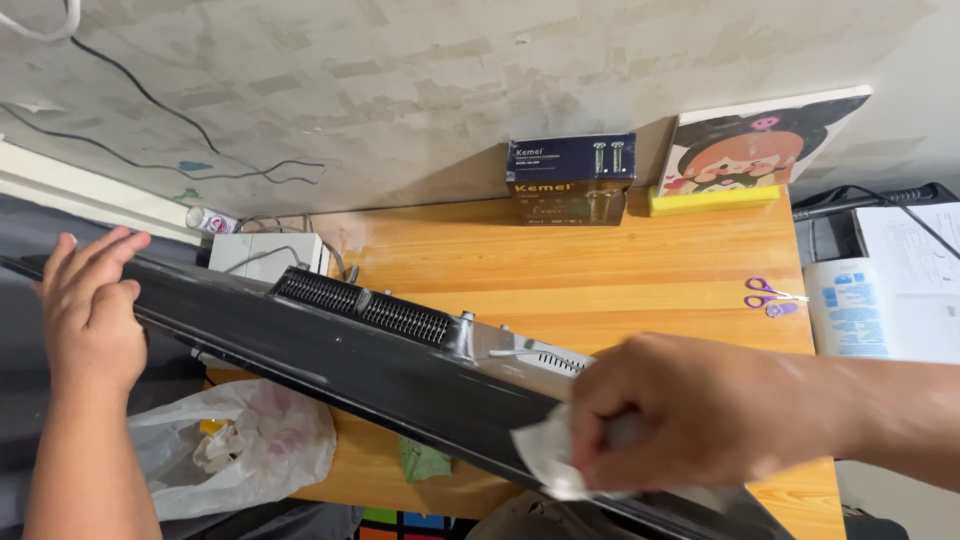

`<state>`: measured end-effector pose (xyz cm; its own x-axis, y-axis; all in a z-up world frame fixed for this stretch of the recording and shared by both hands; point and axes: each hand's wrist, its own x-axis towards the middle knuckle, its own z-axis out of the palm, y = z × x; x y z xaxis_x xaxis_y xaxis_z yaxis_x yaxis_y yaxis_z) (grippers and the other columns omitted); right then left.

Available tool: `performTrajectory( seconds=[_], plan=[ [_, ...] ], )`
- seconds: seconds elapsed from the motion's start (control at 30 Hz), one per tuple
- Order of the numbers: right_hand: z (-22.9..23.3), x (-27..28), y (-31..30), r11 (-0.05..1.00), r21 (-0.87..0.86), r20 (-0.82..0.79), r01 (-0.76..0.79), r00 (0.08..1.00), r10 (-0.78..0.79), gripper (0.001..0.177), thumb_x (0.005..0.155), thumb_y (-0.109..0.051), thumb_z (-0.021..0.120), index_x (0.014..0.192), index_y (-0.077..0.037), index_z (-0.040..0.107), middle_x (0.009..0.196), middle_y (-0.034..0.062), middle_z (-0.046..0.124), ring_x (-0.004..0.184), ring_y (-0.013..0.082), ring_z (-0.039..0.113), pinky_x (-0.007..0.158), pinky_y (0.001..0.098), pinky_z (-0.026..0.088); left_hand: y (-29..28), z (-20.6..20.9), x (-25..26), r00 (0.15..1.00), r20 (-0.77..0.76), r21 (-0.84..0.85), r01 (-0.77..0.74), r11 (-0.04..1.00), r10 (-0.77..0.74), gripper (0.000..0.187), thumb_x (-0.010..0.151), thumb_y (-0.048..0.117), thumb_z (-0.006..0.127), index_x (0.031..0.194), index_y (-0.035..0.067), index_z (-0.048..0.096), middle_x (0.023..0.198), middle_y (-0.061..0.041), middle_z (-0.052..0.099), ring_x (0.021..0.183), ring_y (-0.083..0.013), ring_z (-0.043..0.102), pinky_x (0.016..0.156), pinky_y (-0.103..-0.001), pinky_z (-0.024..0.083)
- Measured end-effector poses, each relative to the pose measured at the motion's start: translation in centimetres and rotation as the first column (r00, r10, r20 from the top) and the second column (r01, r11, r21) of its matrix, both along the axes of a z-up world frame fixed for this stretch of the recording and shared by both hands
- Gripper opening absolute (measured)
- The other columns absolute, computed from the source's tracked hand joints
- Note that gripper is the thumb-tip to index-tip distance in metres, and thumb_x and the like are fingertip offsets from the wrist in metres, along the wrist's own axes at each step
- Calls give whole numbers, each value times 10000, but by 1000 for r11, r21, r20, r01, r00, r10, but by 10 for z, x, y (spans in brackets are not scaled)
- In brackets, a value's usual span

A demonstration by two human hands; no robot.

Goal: Cleaning a television and the surrounding desk surface using wet wipes.

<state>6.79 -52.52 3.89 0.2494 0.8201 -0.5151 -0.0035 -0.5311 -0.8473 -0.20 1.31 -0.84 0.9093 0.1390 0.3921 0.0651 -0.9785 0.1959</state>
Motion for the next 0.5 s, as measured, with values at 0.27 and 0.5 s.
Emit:
performTrajectory(
  seconds=[0.27,0.5],
  plan=[
    [-17,-12,-67,988,-151,-126,4,992,-23,124,801,-198,803,842,-82,785,830,4,759,812,92,698,700,263,584,4,-3,-2,1000,15,21,26,999,-27,406,980,60,483,1325,148,678,1451,-84,624,1524,-425,408,1332,-500,248],
    [-47,-9,-107,988,149,-219,-51,972,83,137,842,-123,843,788,-23,767,813,75,702,835,197,706,713,346,537,-19,13,4,996,51,33,65,997,-67,416,926,35,495,1292,121,673,1398,-119,629,1442,-425,447,1271,-492,262]
  ],
)
